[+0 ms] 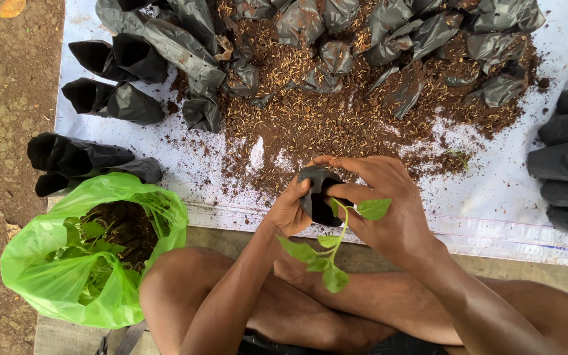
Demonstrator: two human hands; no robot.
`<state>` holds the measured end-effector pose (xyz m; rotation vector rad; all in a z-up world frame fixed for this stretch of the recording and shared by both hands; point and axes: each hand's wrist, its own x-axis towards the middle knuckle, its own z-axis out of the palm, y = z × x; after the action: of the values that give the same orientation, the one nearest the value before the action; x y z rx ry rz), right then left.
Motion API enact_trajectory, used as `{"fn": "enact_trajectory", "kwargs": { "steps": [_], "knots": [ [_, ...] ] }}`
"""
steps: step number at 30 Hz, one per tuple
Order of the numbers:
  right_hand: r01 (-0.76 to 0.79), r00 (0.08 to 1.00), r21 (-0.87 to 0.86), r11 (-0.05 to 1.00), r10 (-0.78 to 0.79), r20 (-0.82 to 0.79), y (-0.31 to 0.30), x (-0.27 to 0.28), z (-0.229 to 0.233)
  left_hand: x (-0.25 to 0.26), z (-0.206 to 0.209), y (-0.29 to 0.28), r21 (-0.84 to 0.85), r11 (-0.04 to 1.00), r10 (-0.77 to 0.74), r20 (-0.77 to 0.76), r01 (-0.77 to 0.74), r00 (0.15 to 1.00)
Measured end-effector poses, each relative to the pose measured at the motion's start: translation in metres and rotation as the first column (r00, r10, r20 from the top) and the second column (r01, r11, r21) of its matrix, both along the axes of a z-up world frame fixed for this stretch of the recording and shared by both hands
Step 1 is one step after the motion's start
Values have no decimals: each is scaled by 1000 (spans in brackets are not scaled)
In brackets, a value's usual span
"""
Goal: The person places seedlings into black plastic bags and fills the bags with soil by hand.
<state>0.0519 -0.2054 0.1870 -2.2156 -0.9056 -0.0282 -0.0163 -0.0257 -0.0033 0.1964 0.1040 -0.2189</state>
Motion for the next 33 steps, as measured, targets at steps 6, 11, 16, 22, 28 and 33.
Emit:
{"fn": "enact_trajectory", "kwargs": {
  "steps": [6, 11, 16, 22, 28, 33],
  "knots": [
    [22, 981, 5, 1000, -21, -194, 4, -2, 12, 8, 49, -1, -47, 999, 4, 73, -1, 997],
    [27, 967, 94, 995, -2, -253, 11, 2, 34, 7, 3, 0, -40, 999, -2, 109, 6, 994],
    [95, 971, 159, 983, -56, -231, 15, 0, 37, 6, 10, 2, -49, 999, -16, 96, 21, 995],
    [106, 976, 197, 975, -64, -207, 16, 3, 40, 2, 0, 1, -60, 998, -21, 75, 26, 997],
    [63, 977, 159, 985, -29, -210, 11, 6, 33, 0, -18, -4, -52, 998, -35, 47, 38, 998],
    [64, 991, 147, 987, -45, -130, 7, 9, 13, 0, -33, -11, -51, 998, -34, 47, 36, 998]
  ]
}}
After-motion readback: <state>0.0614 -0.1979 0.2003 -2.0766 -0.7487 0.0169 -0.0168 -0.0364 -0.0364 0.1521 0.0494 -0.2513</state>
